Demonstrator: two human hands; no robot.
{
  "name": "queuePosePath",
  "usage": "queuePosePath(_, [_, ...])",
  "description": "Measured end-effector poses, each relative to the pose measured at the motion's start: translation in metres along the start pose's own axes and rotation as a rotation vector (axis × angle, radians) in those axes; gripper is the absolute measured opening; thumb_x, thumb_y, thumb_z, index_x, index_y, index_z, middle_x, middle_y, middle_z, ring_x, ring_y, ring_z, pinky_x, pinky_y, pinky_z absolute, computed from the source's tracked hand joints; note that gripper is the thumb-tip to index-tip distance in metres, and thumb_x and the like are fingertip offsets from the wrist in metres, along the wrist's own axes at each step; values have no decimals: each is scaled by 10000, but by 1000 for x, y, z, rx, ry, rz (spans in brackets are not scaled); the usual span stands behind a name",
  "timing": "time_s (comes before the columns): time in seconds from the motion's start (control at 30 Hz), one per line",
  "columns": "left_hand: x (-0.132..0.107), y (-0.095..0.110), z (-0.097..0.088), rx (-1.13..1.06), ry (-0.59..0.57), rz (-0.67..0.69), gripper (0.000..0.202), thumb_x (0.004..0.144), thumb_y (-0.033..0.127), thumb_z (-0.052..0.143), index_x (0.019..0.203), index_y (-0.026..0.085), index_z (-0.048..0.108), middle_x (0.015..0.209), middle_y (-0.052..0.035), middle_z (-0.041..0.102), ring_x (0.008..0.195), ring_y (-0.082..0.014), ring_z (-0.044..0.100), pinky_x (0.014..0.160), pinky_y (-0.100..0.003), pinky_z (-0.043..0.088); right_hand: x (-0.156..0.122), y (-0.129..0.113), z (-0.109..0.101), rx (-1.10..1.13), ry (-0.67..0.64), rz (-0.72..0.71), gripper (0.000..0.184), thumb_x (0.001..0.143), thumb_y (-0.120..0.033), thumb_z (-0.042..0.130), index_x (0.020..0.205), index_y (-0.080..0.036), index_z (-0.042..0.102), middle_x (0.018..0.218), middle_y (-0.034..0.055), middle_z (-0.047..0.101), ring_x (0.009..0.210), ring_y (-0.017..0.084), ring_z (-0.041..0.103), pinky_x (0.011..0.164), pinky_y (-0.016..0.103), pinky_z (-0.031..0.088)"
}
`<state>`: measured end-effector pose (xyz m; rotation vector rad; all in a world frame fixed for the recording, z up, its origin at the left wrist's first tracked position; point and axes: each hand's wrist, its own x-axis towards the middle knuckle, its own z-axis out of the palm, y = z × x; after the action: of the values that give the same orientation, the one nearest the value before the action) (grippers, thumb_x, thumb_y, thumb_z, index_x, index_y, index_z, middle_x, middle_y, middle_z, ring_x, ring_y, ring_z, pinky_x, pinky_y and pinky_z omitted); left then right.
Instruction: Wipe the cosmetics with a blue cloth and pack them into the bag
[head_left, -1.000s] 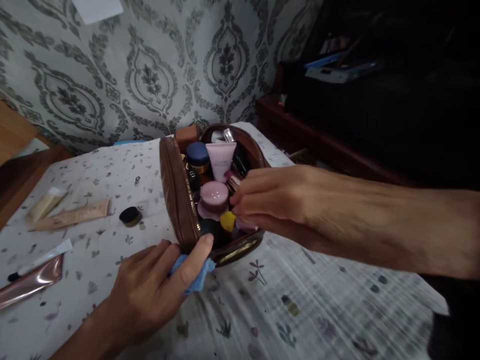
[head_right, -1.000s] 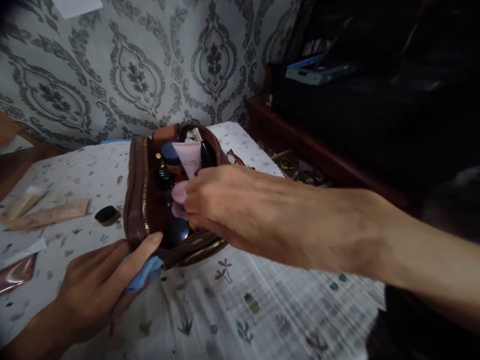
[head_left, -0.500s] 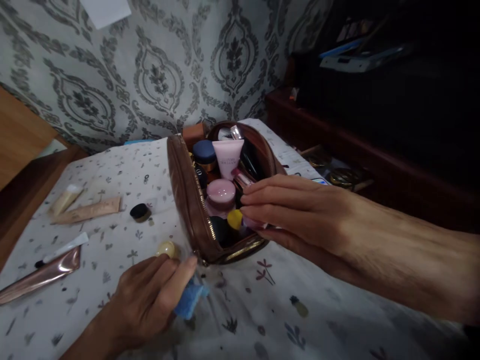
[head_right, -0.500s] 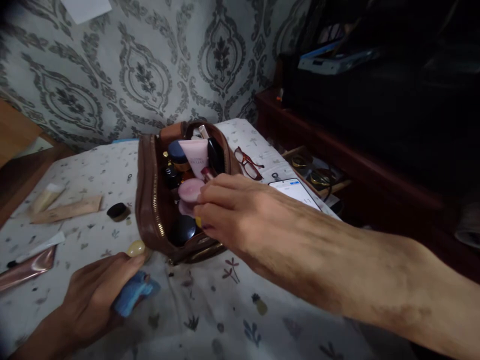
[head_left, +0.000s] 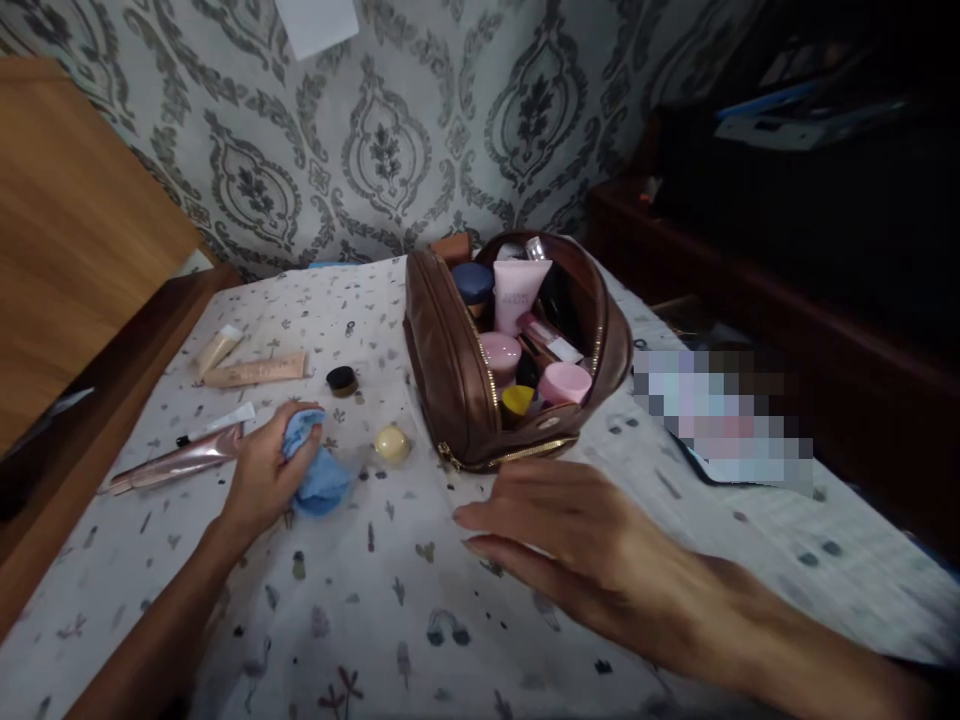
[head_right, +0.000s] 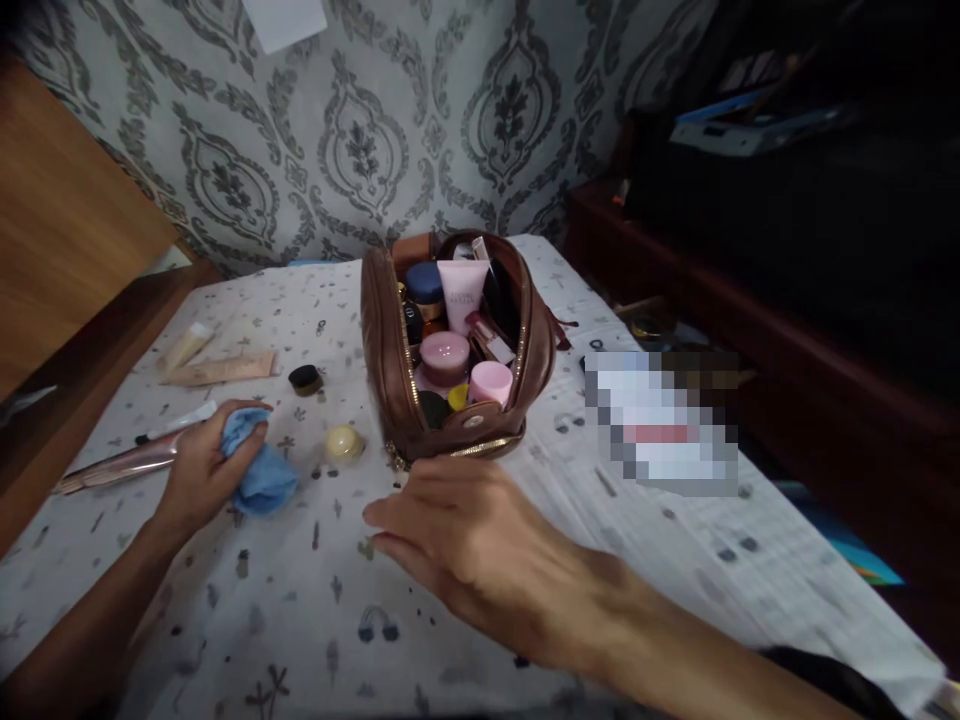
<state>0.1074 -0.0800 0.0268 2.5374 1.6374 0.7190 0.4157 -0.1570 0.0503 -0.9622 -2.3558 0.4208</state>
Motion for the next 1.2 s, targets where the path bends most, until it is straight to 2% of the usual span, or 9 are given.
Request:
queuePosePath(0.17, [4,21,22,-19,-203,175,390,992,392,436,1308,191,544,1103,-72,672,956,-209,682,777,-303,554,18,1,47,133,-88,174,184,953,-194,558,1098,-161,667,957,84,703,863,211,693,786,353,571])
queuePosePath(0.3, [3,24,48,50,-275,245,392,984,402,449,1317,216,540,1126,-84,657,939,-224,691,718,-312,568,34,4,74,212,-90,320,509,908,-117,560,1404,-100,448,1308,193,561,1175,274,608,995,449,520])
queuePosePath(0.4, [0,19,53,-44,-243,290,363,984,429,451,1252,211,563,1116,-84,688,927,-222,710,749,-319,584,38,5,84,262,-73,367,600,895,-102,551,1461,-87,353,1401,216,470,1276,291,535,1072,472,467])
queuePosePath(0.6, [-21,9,51,-147,-156,361,367,971,513,459,1105,224,640,914,-36,772,758,-191,740,679,-250,595,28,8,86,433,-27,274,520,919,-190,586,1409,-108,433,1271,163,566,1206,255,557,1056,409,474])
queuePosePath(0.73, [-30,10,52,-159,1,286,409,944,551,474,986,219,710,846,-37,784,700,-203,740,644,-253,601,19,13,82,539,28,214,622,901,-257,645,1454,-126,396,1287,163,572,1218,253,540,1050,404,471])
queuePosePath(0.87, [-28,28,47,-231,0,81,333,924,478,534,885,206,723,775,-25,767,655,-198,719,605,-258,595,13,14,78,619,66,212,697,882,-260,661,1496,-150,349,1328,168,545,1250,254,511,1054,404,463])
queuePosePath(1.0, [-24,60,45,-338,113,-154,305,953,418,507,888,181,688,747,-24,734,628,-169,686,564,-231,567,10,13,72,630,67,233,711,887,-249,632,1523,-153,330,1321,171,531,1203,259,529,1035,415,474])
queuePosePath(1.1, [-17,77,42,-400,115,-160,281,975,387,483,904,183,662,738,-9,708,577,-132,643,534,-204,534,10,13,68,668,109,261,719,867,-248,661,1516,-193,354,1288,137,545,1155,235,546,1016,388,482])
queuePosePath(1.2, [-4,80,31,-268,173,-34,202,967,343,510,959,193,645,813,-14,717,648,-135,674,582,-206,544,11,12,66,695,118,274,561,849,-262,689,1383,-212,521,1159,91,582,1037,203,577,944,347,510])
